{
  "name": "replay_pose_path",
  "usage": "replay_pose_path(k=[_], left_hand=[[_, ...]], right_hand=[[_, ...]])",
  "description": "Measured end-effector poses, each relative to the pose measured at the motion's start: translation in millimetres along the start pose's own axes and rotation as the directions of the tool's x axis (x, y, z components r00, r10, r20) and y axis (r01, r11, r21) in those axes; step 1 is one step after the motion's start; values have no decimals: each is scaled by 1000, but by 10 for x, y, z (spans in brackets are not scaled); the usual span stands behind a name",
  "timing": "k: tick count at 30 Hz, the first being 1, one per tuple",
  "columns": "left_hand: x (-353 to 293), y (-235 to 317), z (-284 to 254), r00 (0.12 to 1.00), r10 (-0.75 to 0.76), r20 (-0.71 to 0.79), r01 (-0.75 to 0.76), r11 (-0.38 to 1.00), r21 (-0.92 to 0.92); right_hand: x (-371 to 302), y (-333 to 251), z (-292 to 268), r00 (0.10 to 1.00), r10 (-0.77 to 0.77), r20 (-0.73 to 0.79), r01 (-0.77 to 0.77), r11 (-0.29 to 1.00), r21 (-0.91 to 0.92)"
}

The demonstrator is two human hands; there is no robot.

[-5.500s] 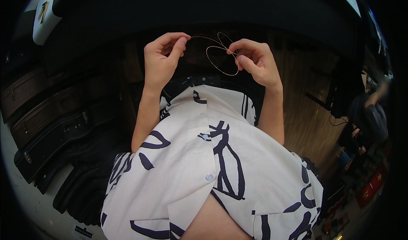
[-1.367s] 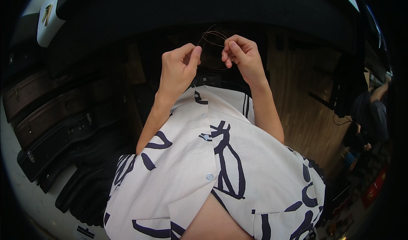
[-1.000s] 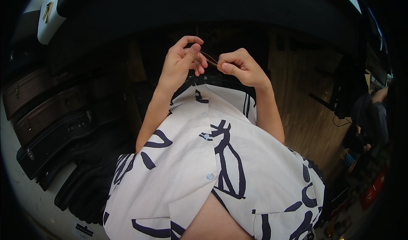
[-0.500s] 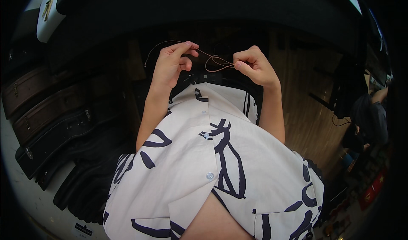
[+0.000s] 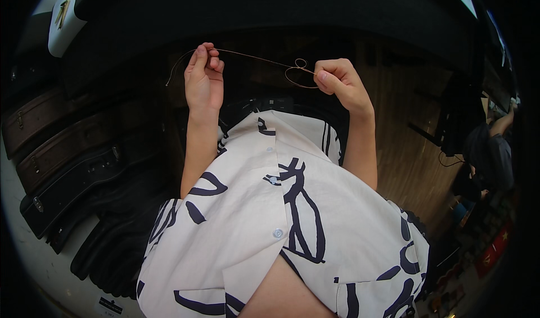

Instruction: The person holds a thin, flexible wire loop in both hands, repeatedly stretching, twisting, and reshaping it into various circular and oval forms. The person places the wire on a black piano lid and picks it up again multiple times, continuing to manipulate its shape by hand.

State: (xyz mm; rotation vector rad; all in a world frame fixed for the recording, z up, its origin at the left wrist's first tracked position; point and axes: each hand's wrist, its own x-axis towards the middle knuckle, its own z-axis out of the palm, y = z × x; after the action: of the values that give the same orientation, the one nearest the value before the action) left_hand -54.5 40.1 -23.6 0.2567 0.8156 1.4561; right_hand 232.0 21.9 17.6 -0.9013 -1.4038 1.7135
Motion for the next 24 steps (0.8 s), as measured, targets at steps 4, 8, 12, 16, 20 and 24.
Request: replay_pose_path(k=[4, 8, 12, 16, 20, 24], left_hand=[[124, 218, -121, 992, 100, -77, -110, 984, -138], [143, 373, -207, 994, 107, -36, -111, 985, -134], [83, 434, -237, 994, 109, -18, -110, 989, -99], [38, 519, -284, 991, 132, 0, -132, 986, -103], [-38, 667, -277, 980, 192, 58, -183, 974, -136], [-108, 914, -277, 945, 221, 240, -190, 971, -145]], right_hand=[[-62, 29, -88, 1000, 4, -13, -1, 976, 217], [-66, -17, -114, 996, -16, -89, 23, 996, 81], [-60, -11, -128, 993, -39, -110, 40, 999, 5], [-72, -5, -163, 987, 10, -163, -23, 997, -73], [-70, -22, -183, 973, 24, -229, -55, 990, -129], [-132, -19, -258, 925, 153, -347, -181, 982, -50]])
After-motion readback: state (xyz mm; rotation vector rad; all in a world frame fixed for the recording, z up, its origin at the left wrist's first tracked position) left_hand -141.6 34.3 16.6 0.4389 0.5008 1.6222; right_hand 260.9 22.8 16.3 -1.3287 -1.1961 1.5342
